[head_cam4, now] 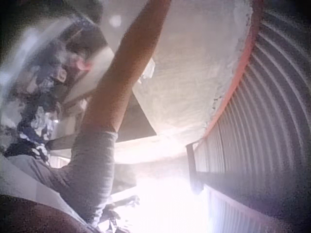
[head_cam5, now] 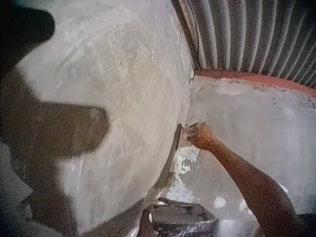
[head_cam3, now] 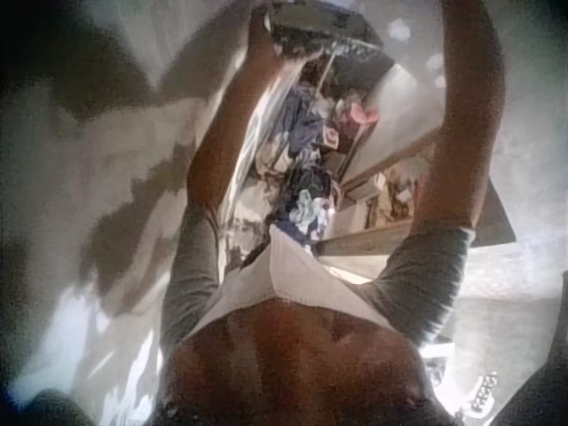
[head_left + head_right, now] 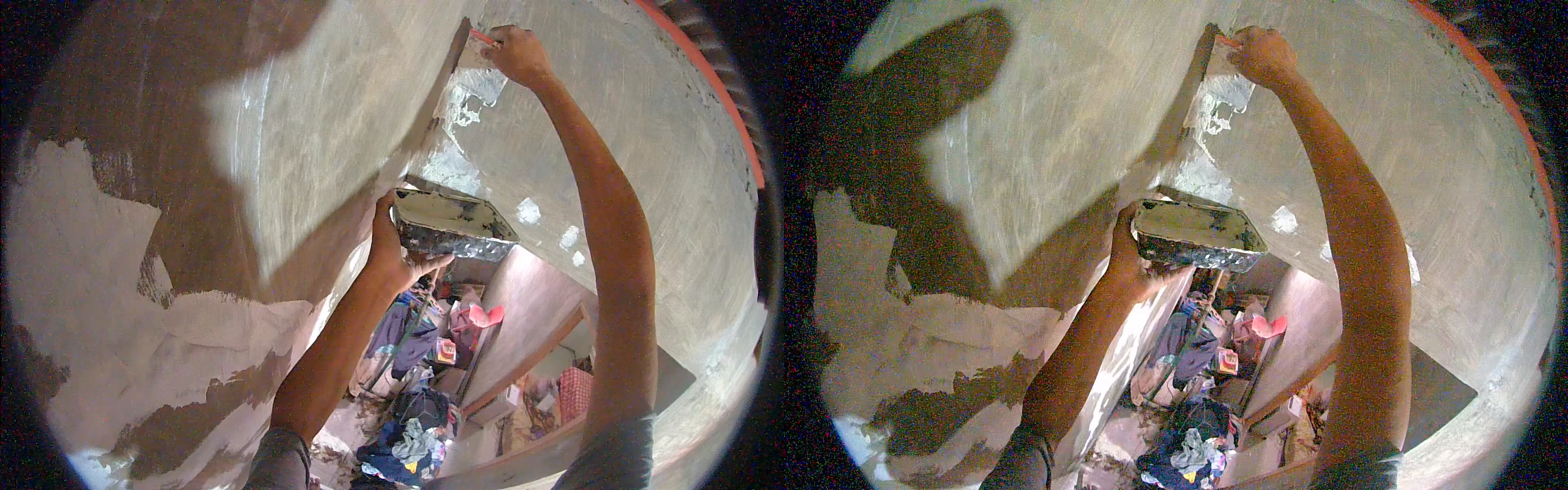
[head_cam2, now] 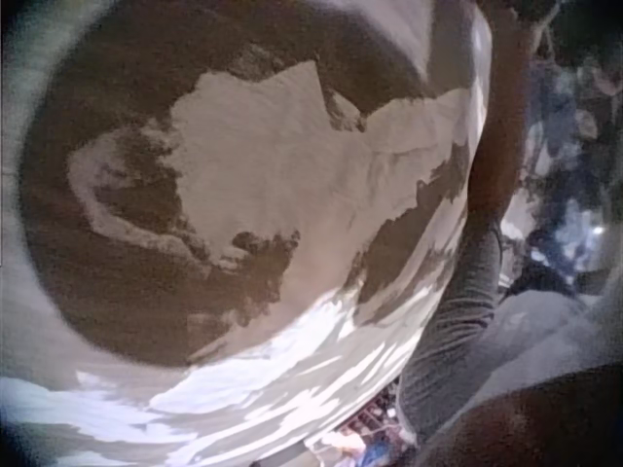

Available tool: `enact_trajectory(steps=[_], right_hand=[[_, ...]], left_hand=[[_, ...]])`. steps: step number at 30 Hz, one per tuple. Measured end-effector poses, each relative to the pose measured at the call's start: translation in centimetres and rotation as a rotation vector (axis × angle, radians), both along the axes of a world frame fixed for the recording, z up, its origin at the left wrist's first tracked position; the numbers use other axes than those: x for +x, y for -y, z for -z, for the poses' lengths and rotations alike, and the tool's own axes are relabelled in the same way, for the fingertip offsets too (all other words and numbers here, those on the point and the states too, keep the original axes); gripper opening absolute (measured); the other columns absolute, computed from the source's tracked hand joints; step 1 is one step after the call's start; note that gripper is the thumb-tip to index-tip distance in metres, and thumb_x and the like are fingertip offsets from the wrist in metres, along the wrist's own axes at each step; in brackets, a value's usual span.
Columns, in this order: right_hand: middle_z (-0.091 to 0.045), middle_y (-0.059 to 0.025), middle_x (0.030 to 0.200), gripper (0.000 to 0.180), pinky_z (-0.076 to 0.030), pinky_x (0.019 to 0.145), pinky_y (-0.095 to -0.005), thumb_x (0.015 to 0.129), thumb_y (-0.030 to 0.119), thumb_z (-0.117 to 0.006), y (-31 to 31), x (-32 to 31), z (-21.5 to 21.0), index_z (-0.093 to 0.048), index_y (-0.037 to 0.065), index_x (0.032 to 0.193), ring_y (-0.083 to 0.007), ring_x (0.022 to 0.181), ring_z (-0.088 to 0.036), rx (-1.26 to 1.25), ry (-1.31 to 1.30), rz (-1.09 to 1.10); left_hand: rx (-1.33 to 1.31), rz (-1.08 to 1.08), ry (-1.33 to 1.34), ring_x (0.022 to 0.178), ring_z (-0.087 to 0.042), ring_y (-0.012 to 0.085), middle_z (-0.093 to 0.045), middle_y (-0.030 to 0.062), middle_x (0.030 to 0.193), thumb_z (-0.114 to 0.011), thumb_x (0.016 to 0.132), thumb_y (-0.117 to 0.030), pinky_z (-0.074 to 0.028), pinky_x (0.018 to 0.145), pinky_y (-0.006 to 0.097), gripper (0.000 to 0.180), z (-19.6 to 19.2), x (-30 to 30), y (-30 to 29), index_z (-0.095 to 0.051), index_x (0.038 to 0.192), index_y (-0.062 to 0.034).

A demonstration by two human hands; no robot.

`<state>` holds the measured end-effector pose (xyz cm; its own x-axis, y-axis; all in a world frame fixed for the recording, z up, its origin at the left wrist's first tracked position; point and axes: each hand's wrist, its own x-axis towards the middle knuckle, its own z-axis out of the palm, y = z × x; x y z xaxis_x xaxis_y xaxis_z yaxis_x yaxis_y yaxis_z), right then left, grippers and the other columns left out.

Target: The person applies wall putty to a concrete wall using a putty knife, taking more material from a small plastic container as needed.

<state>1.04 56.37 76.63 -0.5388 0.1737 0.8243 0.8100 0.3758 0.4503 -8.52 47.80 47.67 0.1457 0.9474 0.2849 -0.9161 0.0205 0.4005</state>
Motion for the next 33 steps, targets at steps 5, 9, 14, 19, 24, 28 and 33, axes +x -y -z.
enact_trajectory(steps=[5,9,14,19,24,28,33], right_hand=[[-0.060,-0.0147,0.095,0.033,-0.044,0.078,-0.0391,0.069,0.030,-0.064,-0.3,0.1,-0.8,-0.063,0.010,0.096,-0.0312,0.089,-0.057,0.019,0.101,0.011],[-0.059,-0.0141,0.095,0.034,-0.045,0.075,-0.0370,0.067,0.030,-0.065,-0.5,0.5,-1.7,-0.063,0.008,0.093,-0.0307,0.086,-0.057,-0.069,0.127,0.032],[-0.060,-0.0150,0.093,0.034,-0.046,0.072,-0.0360,0.068,0.031,-0.065,-1.4,1.4,-2.5,-0.063,0.007,0.092,-0.0301,0.082,-0.059,-0.010,0.145,-0.047],[-0.061,-0.0160,0.092,0.037,-0.046,0.075,-0.0423,0.074,0.040,-0.058,-1.2,2.1,-3.8,-0.063,0.008,0.092,-0.0351,0.083,-0.058,0.153,0.109,-0.061],[-0.061,-0.0127,0.079,0.035,-0.043,0.065,-0.0367,0.072,0.035,-0.063,0.3,2.5,-4.3,-0.061,0.003,0.084,-0.0245,0.074,-0.058,0.077,0.001,-0.045],[-0.057,-0.0052,0.069,0.032,-0.041,0.060,-0.0335,0.074,0.034,-0.063,0.7,3.9,-1.5,-0.059,0.002,0.078,-0.0142,0.065,-0.051,-0.288,-0.075,-0.377],[-0.055,-0.0052,0.065,0.029,-0.040,0.054,-0.0336,0.073,0.030,-0.065,-0.9,5.1,4.4,-0.057,0.003,0.076,-0.0146,0.057,-0.048,-0.363,-0.029,-0.438]], left_hand=[[-0.053,0.012,-0.002,0.113,-0.039,0.0362,-0.039,0.0148,0.126,-0.038,0.076,-0.062,-0.033,0.091,0.056,0.068,0.3,-0.1,-0.6,-0.038,0.124,-0.0145],[-0.017,0.049,0.015,0.112,-0.040,0.0358,-0.039,0.0143,0.125,-0.037,0.076,-0.062,-0.034,0.090,0.055,0.068,0.6,-0.2,-1.1,-0.039,0.124,-0.0147],[-0.003,0.041,-0.007,0.111,-0.041,0.0349,-0.040,0.0134,0.124,-0.036,0.076,-0.062,-0.034,0.089,0.055,0.065,0.5,-0.3,-1.0,-0.040,0.122,-0.0159],[-0.030,0.048,-0.022,0.105,-0.045,0.0306,-0.047,0.0096,0.115,-0.043,0.074,-0.058,-0.038,0.086,0.051,0.056,0.2,-0.5,-0.6,-0.048,0.113,-0.0188],[-0.005,0.034,-0.030,0.111,-0.040,0.0351,-0.040,0.0137,0.124,-0.038,0.074,-0.064,-0.034,0.089,0.056,0.068,0.1,-0.4,-0.5,-0.039,0.123,-0.0155],[-0.040,0.003,-0.003,0.109,-0.042,0.0349,-0.042,0.0143,0.123,-0.038,0.075,-0.061,-0.035,0.087,0.056,0.065,0.3,0.0,-0.4,-0.041,0.122,-0.0154],[0.057,0.061,-0.026,0.105,-0.047,0.0338,-0.048,0.0141,0.116,-0.035,0.075,-0.060,-0.037,0.085,0.055,0.062,0.4,-0.1,-0.6,-0.047,0.117,-0.0154]])
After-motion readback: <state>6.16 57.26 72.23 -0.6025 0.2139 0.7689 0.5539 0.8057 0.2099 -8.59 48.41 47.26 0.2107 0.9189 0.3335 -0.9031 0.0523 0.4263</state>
